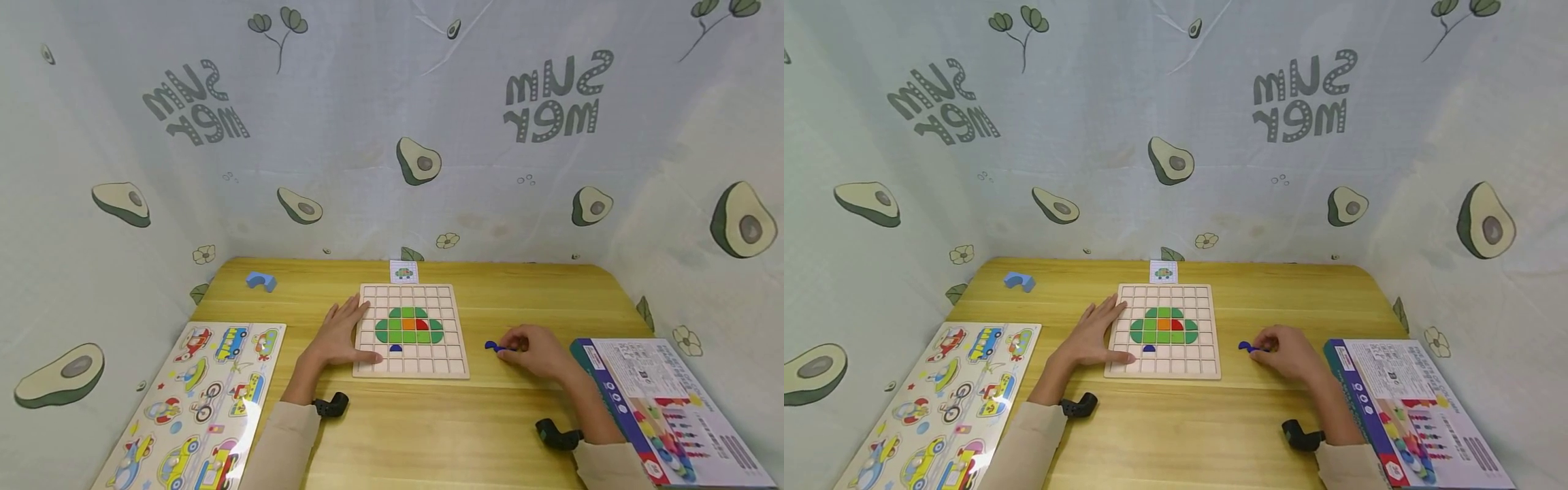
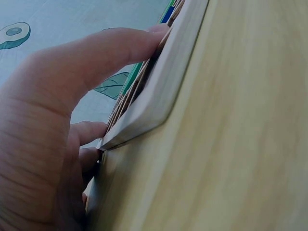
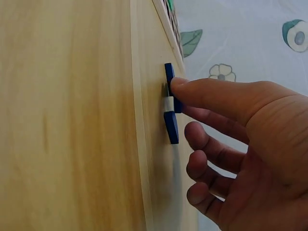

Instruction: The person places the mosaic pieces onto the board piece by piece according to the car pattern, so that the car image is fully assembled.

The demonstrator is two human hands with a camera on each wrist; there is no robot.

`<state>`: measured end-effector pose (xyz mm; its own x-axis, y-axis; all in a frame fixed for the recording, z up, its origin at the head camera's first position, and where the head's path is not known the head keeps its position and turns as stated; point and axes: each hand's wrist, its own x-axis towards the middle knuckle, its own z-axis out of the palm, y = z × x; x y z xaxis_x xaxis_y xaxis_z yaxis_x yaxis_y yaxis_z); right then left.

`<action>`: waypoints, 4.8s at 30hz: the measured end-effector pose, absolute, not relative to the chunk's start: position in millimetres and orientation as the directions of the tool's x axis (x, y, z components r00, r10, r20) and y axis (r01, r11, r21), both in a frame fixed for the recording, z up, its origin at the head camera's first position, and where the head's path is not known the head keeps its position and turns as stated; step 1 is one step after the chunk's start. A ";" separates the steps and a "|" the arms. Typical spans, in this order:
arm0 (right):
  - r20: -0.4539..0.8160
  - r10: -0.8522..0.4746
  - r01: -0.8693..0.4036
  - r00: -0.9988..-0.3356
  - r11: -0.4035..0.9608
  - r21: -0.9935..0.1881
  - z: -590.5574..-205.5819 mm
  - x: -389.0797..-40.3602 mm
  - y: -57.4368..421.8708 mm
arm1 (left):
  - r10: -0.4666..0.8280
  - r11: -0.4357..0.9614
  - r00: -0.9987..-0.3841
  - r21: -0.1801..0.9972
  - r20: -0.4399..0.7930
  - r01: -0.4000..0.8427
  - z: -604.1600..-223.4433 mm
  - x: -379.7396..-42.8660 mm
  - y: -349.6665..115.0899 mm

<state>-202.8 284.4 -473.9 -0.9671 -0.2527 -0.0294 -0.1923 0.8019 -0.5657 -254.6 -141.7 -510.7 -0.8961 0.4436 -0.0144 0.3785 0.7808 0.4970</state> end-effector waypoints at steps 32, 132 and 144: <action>0.039 -0.358 -0.295 -0.933 0.698 -0.652 -475.7 -218.7 155.4 | 0.443 0.779 -0.897 0.499 -0.008 0.381 -508.7 -254.3 -142.4; 0.012 -0.211 -0.177 -0.977 0.784 -0.595 -482.2 -204.6 268.9 | 0.449 0.784 -0.893 0.495 -0.035 0.375 -509.7 -251.9 -142.7; 0.052 -0.198 -0.188 -0.979 0.765 -0.616 -476.6 -204.7 254.3 | 0.442 0.785 -0.896 0.498 -0.033 0.369 -512.7 -251.6 -143.5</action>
<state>-204.7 254.3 -476.6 -0.9788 -0.1979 0.0524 -0.1876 0.7647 -0.6165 -251.6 -143.5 -512.7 -0.8963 0.4423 -0.0328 0.3690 0.7848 0.4980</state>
